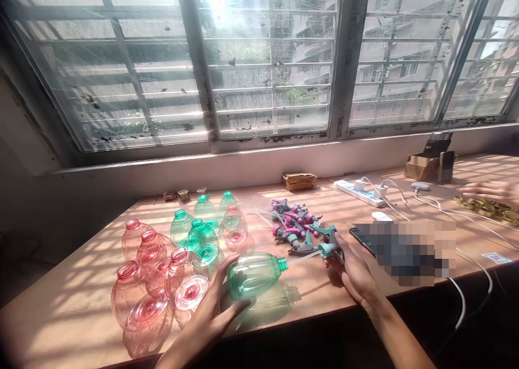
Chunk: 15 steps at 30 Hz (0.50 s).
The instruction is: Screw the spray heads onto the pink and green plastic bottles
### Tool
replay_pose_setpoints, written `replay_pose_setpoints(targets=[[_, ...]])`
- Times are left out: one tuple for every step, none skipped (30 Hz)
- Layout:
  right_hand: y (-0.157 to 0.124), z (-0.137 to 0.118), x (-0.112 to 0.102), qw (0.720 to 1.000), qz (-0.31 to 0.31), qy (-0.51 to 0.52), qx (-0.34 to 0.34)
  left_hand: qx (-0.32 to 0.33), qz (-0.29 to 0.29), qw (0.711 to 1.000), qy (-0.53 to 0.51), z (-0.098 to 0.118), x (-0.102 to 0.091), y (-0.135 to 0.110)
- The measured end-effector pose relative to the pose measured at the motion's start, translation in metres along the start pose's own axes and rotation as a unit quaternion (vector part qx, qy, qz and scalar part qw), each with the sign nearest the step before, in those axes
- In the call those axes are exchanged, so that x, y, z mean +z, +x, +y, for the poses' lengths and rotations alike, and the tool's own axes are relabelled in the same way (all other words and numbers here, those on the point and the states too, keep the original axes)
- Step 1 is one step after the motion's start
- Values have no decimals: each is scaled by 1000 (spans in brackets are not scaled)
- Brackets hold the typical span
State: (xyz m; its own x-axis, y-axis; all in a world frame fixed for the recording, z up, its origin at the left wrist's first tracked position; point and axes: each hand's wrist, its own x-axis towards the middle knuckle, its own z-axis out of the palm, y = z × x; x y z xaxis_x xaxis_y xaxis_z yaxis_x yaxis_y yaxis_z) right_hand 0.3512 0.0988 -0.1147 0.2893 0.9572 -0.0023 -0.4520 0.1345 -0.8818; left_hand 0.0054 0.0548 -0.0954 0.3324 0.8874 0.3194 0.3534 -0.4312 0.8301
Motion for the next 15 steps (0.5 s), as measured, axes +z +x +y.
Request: replay_pose_setpoints(targets=[[-7, 1, 4, 999, -39, -11, 26, -2, -11, 1000, -3, 2, -1, -1], [-13, 2, 8, 995, -77, -22, 52, -3, -20, 1000, -6, 3, -1, -1], [-20, 4, 12, 991, -107, -31, 73, -5, -27, 1000, -10, 4, -1, -2], [-26, 6, 15, 986, -131, -40, 90, -6, -30, 999, -14, 5, -1, -2], [-31, 8, 18, 982, -147, -48, 104, -7, -30, 999, -18, 6, 0, -2], [-36, 10, 20, 979, -162, -56, 113, -9, -29, 999, -24, 5, 0, -2], [-39, 11, 22, 975, -178, -66, 118, -10, -28, 999, -32, 4, 1, -2], [-42, 11, 25, 970, -196, -81, 116, -11, -28, 999, -41, 2, 3, -1], [-44, 11, 27, 966, -212, -102, 109, -13, -28, 998, -50, 0, 3, -1], [-46, 10, 30, 962, -223, -124, 100, -15, -28, 998, -56, -3, 4, -1], [-47, 10, 34, 958, -228, -144, 93, -18, -26, 998, -59, -6, 5, 0], [-48, 9, 37, 956, -227, -161, 92, -21, -22, 998, -57, -9, 5, 0], [-48, 10, 40, 955, -221, -172, 98, -25, -16, 998, -51, -12, 5, 0], [-48, 10, 44, 954, -216, -177, 105, -29, -10, 999, -44, -14, 5, 0], [-48, 12, 47, 954, -214, -177, 112, -34, -8, 999, -37, -15, 4, 0]])
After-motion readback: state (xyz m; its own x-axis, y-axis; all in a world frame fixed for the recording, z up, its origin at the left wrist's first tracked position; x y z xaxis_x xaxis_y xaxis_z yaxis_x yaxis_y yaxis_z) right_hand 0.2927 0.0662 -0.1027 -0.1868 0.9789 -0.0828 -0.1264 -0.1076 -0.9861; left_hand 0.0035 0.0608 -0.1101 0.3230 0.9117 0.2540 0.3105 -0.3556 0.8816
